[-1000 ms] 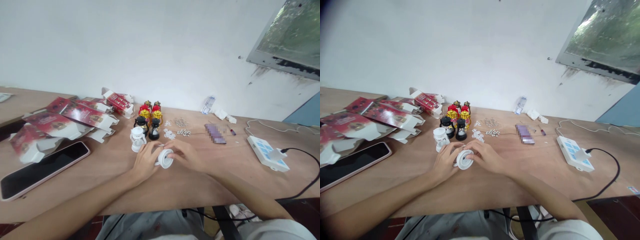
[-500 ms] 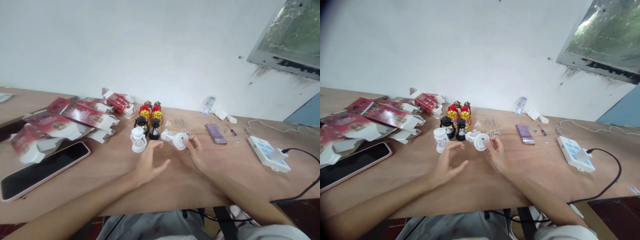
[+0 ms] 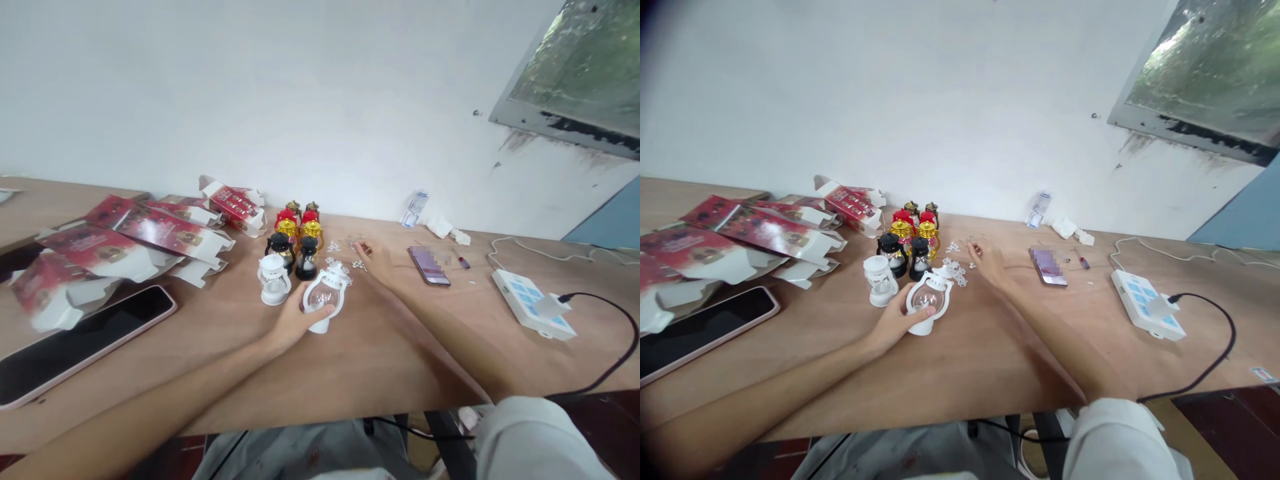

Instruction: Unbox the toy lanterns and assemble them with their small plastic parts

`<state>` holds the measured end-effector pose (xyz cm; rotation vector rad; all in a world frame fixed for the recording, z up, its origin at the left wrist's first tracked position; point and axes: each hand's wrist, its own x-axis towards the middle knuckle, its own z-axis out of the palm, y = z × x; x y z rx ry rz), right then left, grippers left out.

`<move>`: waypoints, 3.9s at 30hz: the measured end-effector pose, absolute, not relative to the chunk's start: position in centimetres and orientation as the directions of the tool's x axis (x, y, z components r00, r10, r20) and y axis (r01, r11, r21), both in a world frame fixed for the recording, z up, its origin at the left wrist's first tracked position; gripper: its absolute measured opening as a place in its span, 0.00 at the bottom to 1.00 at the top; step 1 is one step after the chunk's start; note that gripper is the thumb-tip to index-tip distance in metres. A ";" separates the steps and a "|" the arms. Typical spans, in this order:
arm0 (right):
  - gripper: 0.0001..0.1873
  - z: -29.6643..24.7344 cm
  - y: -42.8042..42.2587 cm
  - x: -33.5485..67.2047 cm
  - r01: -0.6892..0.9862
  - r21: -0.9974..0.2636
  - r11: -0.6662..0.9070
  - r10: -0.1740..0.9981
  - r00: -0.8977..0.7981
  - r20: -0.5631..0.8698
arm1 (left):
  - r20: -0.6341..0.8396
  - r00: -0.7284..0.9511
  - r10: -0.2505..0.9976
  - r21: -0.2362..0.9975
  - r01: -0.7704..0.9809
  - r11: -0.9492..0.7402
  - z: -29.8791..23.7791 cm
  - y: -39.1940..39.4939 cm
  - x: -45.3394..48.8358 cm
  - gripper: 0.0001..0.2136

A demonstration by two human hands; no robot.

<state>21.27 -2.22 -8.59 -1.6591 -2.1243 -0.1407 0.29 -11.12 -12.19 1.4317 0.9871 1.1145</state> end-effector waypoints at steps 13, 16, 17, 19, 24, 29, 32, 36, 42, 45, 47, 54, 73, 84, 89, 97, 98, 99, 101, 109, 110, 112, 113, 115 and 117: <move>0.12 -11.3 5.5 24.4 0.964 -0.138 0.228 0.916 -0.164 0.366 | 0.170 0.278 0.945 0.982 0.031 -0.186 -12.6 -11.2 0.1 0.23; 0.11 -11.2 6.4 25.6 0.948 -0.269 0.172 0.881 -0.026 0.473 | 0.171 0.278 0.945 0.984 0.009 -0.180 -12.5 -11.2 0.1 0.23; 0.11 -11.2 6.6 26.0 0.934 -0.321 0.160 0.866 0.023 0.500 | 0.167 0.277 0.946 0.984 0.005 -0.176 -12.4 -11.2 0.1 0.23; 0.09 -11.0 6.8 27.0 0.891 -0.426 0.160 0.835 0.108 0.539 | 0.159 0.273 0.949 0.986 0.001 -0.165 -12.4 -11.1 0.2 0.23; 0.06 -10.8 6.9 28.9 0.728 -0.650 0.216 0.765 0.287 0.576 | 0.137 0.251 0.958 0.990 -0.002 -0.140 -12.4 -11.1 0.2 0.24; 0.08 -11.6 7.1 29.5 0.539 -0.812 0.221 0.783 0.398 0.478 | 0.123 0.224 0.967 0.992 -0.001 -0.126 -12.5 -11.0 0.3 0.23; 0.09 -12.1 7.0 29.3 0.444 -0.871 0.212 0.821 0.403 0.405 | 0.126 0.222 0.967 0.992 -0.004 -0.128 -12.5 -11.0 0.3 0.23; 0.07 -12.4 6.5 28.8 0.359 -0.918 0.167 0.869 0.387 0.309 | 0.129 0.220 0.967 0.991 -0.001 -0.132 -12.4 -11.0 0.3 0.23; 0.09 -12.8 6.3 28.5 0.274 -0.958 0.079 0.894 0.406 0.190 | 0.123 0.219 0.968 0.992 0.008 -0.127 -12.3 -11.1 0.3 0.23; 0.09 -13.2 6.4 28.6 0.238 -0.970 0.054 0.890 0.429 0.155 | 0.118 0.220 0.968 0.992 0.008 -0.122 -12.3 -11.1 0.4 0.23; 0.08 -13.5 6.5 28.6 0.220 -0.975 0.041 0.889 0.437 0.136 | 0.116 0.220 0.968 0.993 0.008 -0.121 -12.3 -11.1 0.4 0.23; 0.05 -14.2 5.9 28.6 0.181 -0.981 0.067 0.900 0.413 0.138 | 0.116 0.213 0.970 0.992 0.015 -0.122 -12.3 -11.2 0.4 0.23; 0.10 -15.2 4.3 29.2 0.175 -0.946 0.272 0.874 0.368 0.319 | 0.125 0.215 0.969 0.989 0.045 -0.138 -12.0 -11.3 0.3 0.24; 0.09 -15.5 4.8 29.4 0.114 -0.971 0.209 0.899 0.369 0.237 | 0.124 0.224 0.967 0.989 0.045 -0.138 -11.8 -11.3 0.4 0.25; 0.08 -15.5 4.8 29.3 0.129 -0.979 0.157 0.919 0.344 0.193 | 0.129 0.226 0.965 0.989 0.040 -0.142 -12.0 -11.2 0.4 0.25; 0.09 -15.0 4.4 29.0 0.145 -0.983 0.115 0.921 0.356 0.160 | 0.127 0.238 0.963 0.987 0.069 -0.147 -11.9 -11.2 0.3 0.25; 0.09 -14.9 4.3 28.9 0.141 -0.984 0.111 0.919 0.362 0.155 | 0.127 0.237 0.963 0.987 0.068 -0.147 -11.9 -11.2 0.3 0.25; 0.09 -14.7 4.1 28.9 0.134 -0.985 0.108 0.918 0.367 0.151 | 0.128 0.236 0.963 0.987 0.067 -0.147 -11.9 -11.2 0.3 0.25; 0.11 -14.2 3.8 28.6 0.117 -0.987 0.108 0.916 0.375 0.145 | 0.127 0.234 0.964 0.987 0.066 -0.146 -11.9 -11.3 0.4 0.25; 0.15 -9.5 -0.6 24.8 0.019 -0.982 0.188 0.961 0.203 0.187 | 0.127 0.224 0.966 0.988 0.053 -0.142 -11.9 -11.2 0.4 0.26; 0.17 -8.9 -1.7 24.0 0.008 -0.981 0.192 0.969 0.154 0.191 | 0.128 0.225 0.966 0.989 0.045 -0.142 -12.0 -11.2 0.4 0.26; 0.18 -8.1 -3.9 22.2 -0.026 -0.980 0.195 0.980 0.028 0.195 | 0.129 0.230 0.965 0.990 0.026 -0.138 -12.0 -11.1 0.3 0.26; 0.19 -7.8 -5.0 21.4 -0.043 -0.982 0.186 0.982 -0.028 0.187 | 0.127 0.236 0.963 0.991 0.017 -0.135 -12.0 -11.1 0.3 0.26; 0.19 -7.5 -6.5 20.0 -0.069 -0.982 0.178 0.979 -0.087 0.184 | 0.125 0.252 0.960 0.991 0.006 -0.131 -12.1 -11.0 0.3 0.26; 0.18 -7.4 -7.2 19.0 -0.081 -0.978 0.193 0.974 -0.103 0.200 | 0.123 0.270 0.955 0.992 0.003 -0.129 -12.1 -11.0 0.2 0.26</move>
